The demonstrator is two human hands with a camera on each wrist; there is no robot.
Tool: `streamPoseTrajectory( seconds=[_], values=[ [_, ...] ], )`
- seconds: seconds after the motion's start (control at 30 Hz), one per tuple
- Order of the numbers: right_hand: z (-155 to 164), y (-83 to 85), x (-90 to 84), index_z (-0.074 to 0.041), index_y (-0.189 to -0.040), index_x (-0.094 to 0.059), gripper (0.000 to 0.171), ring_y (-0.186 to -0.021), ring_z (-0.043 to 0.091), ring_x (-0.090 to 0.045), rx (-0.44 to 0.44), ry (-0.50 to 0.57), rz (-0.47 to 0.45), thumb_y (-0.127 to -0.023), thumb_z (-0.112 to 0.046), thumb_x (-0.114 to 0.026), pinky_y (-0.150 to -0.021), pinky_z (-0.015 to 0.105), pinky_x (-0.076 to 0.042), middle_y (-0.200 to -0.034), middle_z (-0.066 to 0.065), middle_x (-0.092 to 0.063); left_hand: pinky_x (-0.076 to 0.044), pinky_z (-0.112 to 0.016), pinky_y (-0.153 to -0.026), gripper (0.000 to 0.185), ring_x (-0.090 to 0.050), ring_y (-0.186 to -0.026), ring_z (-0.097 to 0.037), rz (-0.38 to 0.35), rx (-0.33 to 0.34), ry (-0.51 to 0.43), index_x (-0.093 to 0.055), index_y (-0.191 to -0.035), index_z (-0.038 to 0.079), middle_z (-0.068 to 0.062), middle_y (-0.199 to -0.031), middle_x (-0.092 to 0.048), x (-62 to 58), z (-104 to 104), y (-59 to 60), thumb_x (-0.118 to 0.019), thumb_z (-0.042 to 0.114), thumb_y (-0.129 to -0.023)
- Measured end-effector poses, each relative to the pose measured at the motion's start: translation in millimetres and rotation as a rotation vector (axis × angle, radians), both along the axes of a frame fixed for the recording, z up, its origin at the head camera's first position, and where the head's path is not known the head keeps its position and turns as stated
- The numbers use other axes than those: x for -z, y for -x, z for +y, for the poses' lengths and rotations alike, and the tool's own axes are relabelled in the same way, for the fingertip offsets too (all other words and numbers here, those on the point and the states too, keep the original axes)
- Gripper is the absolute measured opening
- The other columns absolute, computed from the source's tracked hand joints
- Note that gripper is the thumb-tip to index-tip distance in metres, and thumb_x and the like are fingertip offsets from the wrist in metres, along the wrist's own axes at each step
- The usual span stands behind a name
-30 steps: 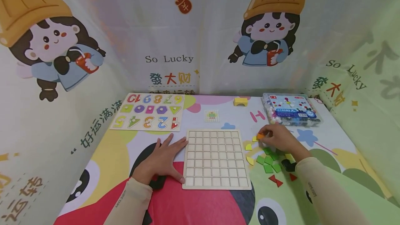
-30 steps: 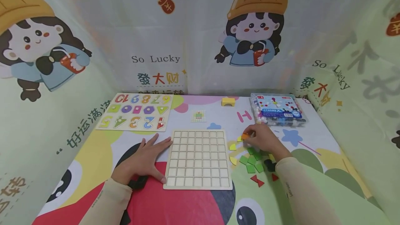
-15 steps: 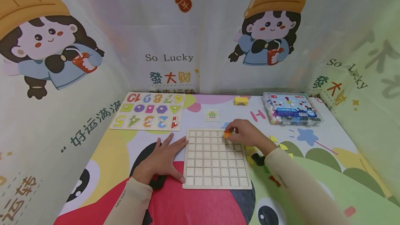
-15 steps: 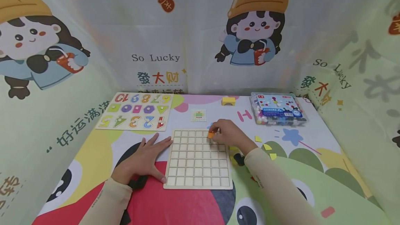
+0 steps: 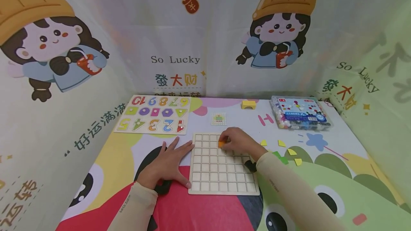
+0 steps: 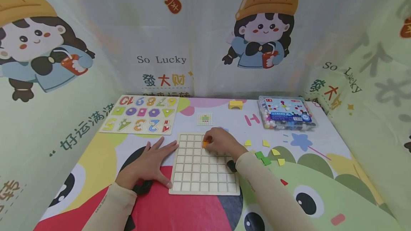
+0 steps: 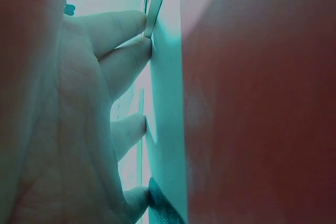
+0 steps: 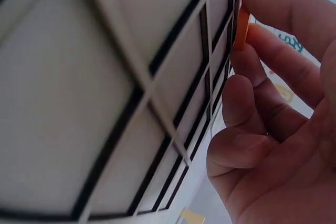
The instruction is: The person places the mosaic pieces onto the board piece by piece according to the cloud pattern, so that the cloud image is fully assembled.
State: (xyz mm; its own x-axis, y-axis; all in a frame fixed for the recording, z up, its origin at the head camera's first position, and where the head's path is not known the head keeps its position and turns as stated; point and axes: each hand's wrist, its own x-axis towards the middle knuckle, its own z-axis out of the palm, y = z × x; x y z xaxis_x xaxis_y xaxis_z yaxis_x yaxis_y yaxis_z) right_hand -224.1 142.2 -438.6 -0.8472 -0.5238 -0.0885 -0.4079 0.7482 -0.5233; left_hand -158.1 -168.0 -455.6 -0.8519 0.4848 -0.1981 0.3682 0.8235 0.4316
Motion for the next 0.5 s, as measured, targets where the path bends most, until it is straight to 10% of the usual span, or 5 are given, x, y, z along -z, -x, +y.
streamPoseTrajectory(
  seconds=[0.5],
  values=[
    [-4.4,-7.6,-2.3,-0.014,-0.111,-0.078,0.017,-0.101,0.018,-0.064,0.032,-0.014,-0.007,-0.094,-0.017,-0.082,-0.096,0.041,-0.056,-0.106,-0.002,-0.073,-0.004,-0.076,-0.127,0.130,-0.009,-0.166,-0.039,0.010,0.002,0.014,-0.036,-0.166,0.031,0.007,-0.175,-0.031,1.4,0.2,-1.4,-0.096,0.066,-0.056]
  ],
)
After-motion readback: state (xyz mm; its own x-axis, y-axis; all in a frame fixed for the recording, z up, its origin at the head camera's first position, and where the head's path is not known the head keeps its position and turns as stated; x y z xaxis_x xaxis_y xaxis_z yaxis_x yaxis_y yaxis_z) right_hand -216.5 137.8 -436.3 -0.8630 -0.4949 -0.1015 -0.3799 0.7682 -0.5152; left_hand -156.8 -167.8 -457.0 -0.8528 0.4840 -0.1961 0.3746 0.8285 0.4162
